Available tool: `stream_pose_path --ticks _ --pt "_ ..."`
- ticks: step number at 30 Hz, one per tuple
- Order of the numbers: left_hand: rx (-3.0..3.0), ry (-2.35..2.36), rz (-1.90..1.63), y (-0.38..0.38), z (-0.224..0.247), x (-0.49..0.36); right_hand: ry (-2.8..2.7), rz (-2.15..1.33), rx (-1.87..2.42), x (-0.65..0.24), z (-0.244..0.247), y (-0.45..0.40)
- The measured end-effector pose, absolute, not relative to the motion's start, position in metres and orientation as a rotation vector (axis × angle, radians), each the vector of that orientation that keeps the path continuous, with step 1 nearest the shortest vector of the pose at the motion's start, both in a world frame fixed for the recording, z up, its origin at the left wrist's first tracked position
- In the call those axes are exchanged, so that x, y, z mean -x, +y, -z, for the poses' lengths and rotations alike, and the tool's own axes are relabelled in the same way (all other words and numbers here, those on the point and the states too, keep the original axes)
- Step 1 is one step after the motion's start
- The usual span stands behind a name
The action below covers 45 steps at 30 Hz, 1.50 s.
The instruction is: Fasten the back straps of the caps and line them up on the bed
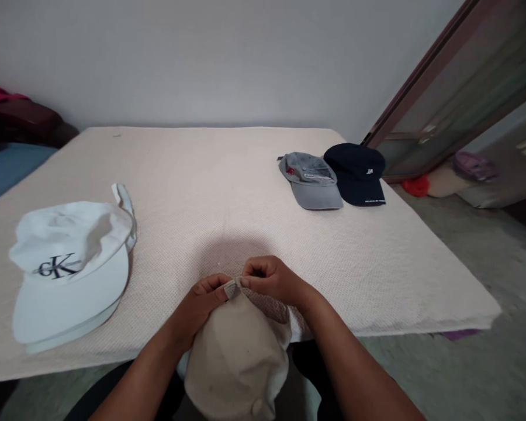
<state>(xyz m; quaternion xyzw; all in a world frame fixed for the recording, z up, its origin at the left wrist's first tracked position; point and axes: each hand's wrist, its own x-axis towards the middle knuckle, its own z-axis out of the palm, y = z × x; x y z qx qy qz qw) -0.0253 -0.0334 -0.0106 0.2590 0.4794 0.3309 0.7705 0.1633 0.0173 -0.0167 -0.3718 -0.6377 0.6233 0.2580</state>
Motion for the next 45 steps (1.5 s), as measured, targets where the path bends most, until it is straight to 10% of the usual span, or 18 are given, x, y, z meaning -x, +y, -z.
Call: stream_pose_path --ticks 45 --pt "-0.655 1.036 -0.729 -0.0338 0.0039 0.0252 -1.401 -1.946 0.75 -0.157 0.0196 0.011"
